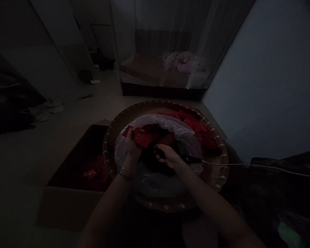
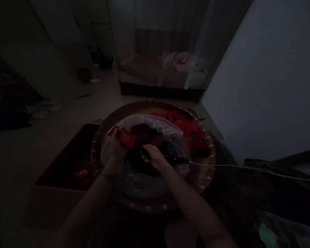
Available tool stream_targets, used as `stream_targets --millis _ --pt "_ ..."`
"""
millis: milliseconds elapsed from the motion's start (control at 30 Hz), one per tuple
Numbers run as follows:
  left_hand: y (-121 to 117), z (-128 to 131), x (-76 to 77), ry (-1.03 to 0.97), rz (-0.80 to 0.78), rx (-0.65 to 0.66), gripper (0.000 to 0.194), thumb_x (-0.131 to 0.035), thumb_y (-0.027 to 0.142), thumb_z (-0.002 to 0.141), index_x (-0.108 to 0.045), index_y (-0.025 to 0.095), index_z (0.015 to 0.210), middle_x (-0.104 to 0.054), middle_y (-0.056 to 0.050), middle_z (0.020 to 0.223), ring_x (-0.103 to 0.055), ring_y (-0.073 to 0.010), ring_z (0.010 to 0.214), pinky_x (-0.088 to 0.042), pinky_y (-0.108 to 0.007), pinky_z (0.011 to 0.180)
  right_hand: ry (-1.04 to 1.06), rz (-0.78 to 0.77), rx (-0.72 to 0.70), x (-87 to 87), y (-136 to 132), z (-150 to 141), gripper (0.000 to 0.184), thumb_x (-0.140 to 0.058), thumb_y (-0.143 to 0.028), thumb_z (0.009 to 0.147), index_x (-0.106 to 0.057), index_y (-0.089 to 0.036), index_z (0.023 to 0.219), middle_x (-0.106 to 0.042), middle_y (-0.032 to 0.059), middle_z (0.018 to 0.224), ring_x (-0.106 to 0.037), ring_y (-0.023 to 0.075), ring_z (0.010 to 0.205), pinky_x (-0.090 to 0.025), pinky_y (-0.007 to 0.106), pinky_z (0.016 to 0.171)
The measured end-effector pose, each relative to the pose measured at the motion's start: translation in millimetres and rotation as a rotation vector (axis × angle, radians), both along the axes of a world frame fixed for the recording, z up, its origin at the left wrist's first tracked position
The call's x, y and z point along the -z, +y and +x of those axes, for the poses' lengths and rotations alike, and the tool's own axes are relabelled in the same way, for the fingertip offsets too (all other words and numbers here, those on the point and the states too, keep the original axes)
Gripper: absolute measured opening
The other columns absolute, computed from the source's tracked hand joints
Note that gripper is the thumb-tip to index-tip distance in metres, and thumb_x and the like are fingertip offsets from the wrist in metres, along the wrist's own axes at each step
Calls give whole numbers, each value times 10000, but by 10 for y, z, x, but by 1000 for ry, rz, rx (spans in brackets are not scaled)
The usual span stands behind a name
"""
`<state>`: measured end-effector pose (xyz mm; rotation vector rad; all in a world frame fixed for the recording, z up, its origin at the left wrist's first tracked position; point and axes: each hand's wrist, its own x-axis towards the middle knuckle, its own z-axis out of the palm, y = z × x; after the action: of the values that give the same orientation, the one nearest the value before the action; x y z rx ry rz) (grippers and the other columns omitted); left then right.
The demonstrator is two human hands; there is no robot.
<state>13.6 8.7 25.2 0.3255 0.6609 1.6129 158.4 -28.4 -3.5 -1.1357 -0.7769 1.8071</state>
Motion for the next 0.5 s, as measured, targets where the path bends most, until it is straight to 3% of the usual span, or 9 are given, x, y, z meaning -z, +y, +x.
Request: stream_targets --millis 67,133,267,367,500 --pt "3 7 14 -29 -8 17 250 -433 327 869 -612 189 761 -655 -22 659 -613 -135 590 -509 -255 635 -296 134 -109 23 31 -8 109 -629 -251 709 -607 -156 755 -535 -52 502 -428 55 375 -261 146 329" --pt "6 14 26 -51 -25 26 254 -445 337 861 -612 167 773 -658 -28 664 -623 -139 600 -510 -257 636 -585 319 -180 40 61 -14 87 -654 -203 667 -622 -160 735 -566 -42 532 -496 80 456 -363 178 422" --pt "13 24 34 -65 -52 17 232 -461 326 851 -613 173 764 -657 -20 676 -625 -130 603 -511 -251 658 -872 658 -428 91 82 -50 229 -676 -100 601 -665 -157 823 -694 33 818 -625 171 755 -456 258 679" --pt "18 25 42 -44 -49 10 235 -459 323 853 -618 195 738 -649 -12 674 -615 -124 600 -511 -241 653 -994 778 -602 158 61 -108 370 -664 -73 594 -658 -150 956 -696 65 931 -630 201 828 -447 272 723" --pt "11 23 49 -60 -3 20 256 -443 315 864 -629 198 733 -650 -17 677 -613 -133 606 -512 -254 653 -1193 818 -649 247 50 -172 338 -611 -82 663 -638 -124 997 -673 110 965 -618 207 848 -425 275 733"
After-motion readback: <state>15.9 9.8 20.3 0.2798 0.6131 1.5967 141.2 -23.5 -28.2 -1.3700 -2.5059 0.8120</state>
